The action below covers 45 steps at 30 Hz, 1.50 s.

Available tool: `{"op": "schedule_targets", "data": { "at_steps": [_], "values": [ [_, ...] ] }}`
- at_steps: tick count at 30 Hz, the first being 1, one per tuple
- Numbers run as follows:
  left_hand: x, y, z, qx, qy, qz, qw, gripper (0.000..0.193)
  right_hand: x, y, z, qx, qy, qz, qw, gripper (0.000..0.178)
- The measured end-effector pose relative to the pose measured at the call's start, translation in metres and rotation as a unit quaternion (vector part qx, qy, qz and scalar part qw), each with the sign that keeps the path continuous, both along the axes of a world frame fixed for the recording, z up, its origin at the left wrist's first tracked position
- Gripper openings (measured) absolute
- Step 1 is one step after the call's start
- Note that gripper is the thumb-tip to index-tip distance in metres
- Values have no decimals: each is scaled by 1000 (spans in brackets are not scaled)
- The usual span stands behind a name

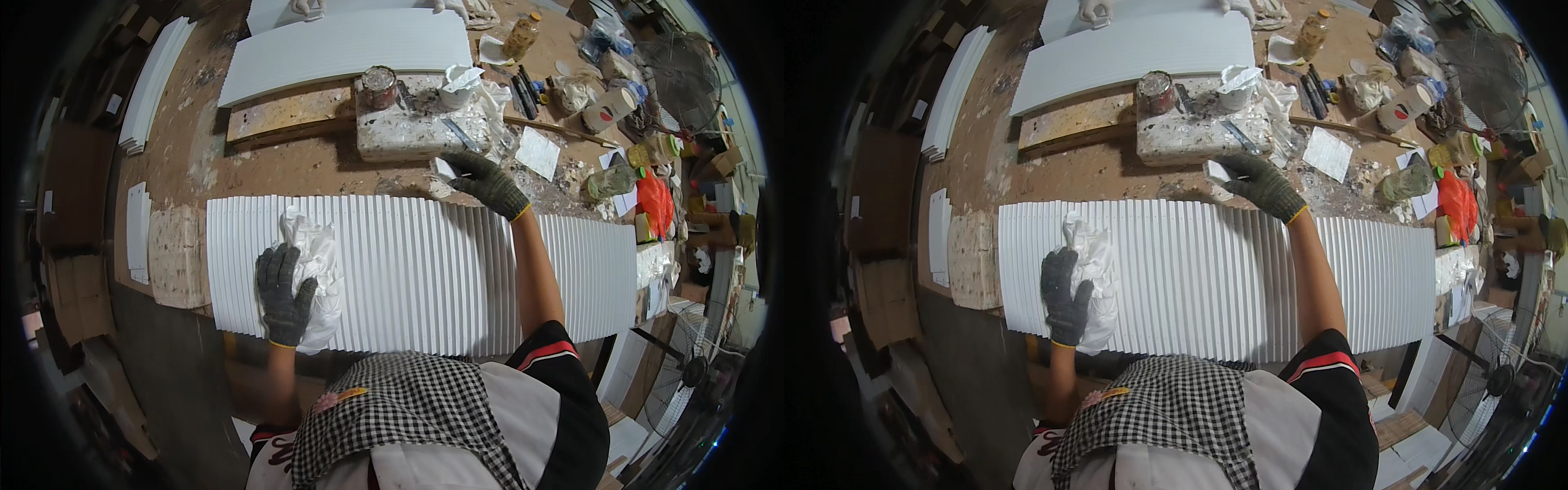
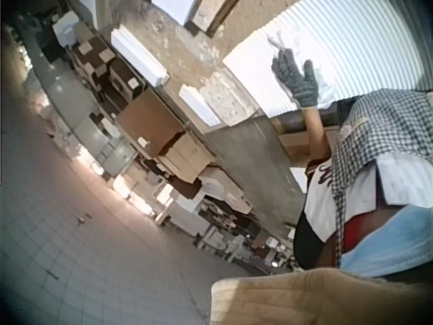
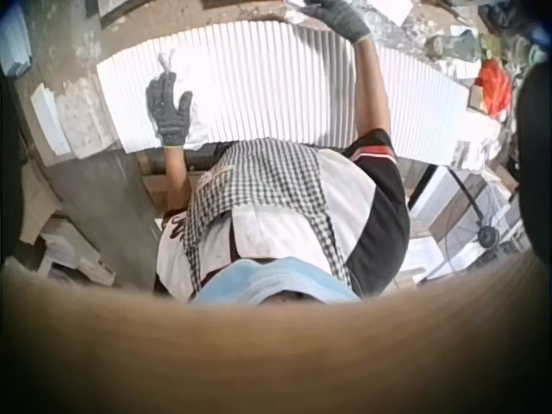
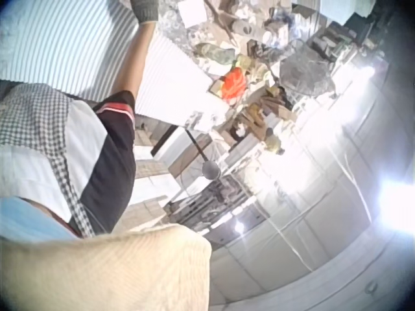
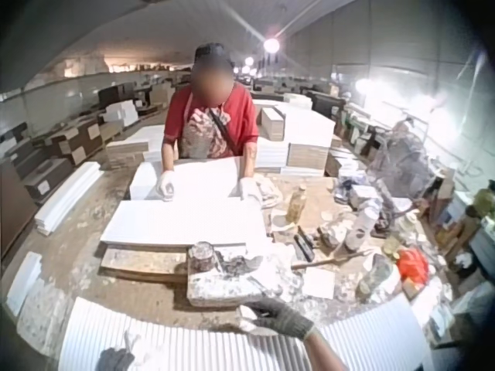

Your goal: The person wipes the surface of a stack of white corrugated panels with a white cloth. They repeatedly wipe the panels, occasionally lifting one to wipe underneath, and continue the wiping motion across the stack.

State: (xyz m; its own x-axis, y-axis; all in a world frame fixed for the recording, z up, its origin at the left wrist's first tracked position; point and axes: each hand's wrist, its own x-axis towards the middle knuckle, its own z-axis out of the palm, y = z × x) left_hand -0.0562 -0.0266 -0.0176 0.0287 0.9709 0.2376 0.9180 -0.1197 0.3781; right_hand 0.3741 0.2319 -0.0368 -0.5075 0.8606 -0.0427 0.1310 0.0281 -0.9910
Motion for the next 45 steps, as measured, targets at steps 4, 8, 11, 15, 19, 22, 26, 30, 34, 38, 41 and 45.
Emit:
{"op": "schedule_targets", "data": {
  "at_steps": [4, 8, 11, 15, 19, 22, 26, 30, 34, 38, 41, 45],
  "values": [
    [0, -3, -3, 9, 19, 9, 1000, 63, -29, 8, -3, 61, -119, 89, 987, 47],
    [1, -1, 5, 9, 19, 3, 1000, 61, -49, 15, 2, 160, -202, 152, 954, 43],
    [7, 9, 18, 3, -9, 18, 1000, 64, -54, 18, 4, 210, -217, 169, 938, 42],
    [31, 25, 81, 67, -223, -3, 972, 68, -57, 17, 2, 167, -231, 179, 942, 43],
    [44, 42, 188, 80, -498, -178, 845, 67, -59, 14, -1, 113, -187, 148, 964, 38],
    [46, 46, 253, 73, -623, -307, 716, 67, -59, 13, -3, 166, -210, 149, 952, 36],
    [29, 51, 259, 90, -664, -298, 680, 66, -55, 13, -7, 122, -187, 145, 964, 39],
    [12, 69, 164, 98, -386, -77, 914, 59, -53, 13, -11, 166, -203, 138, 955, 45],
    [8, 40, 86, 40, -47, -15, 998, 64, -57, 13, -8, 147, -180, 116, 966, 48],
    [3, 23, 22, -27, 59, 46, 997, 73, -62, 6, 7, 155, -236, 92, 955, 51],
    [-3, 13, 1, -13, 9, 65, 998, 66, -64, -4, 22, 248, -245, 74, 934, 48],
    [-6, 10, -4, -2, -2, 70, 998, 61, -71, -20, 37, 246, -328, 107, 906, 47]
  ]
}}
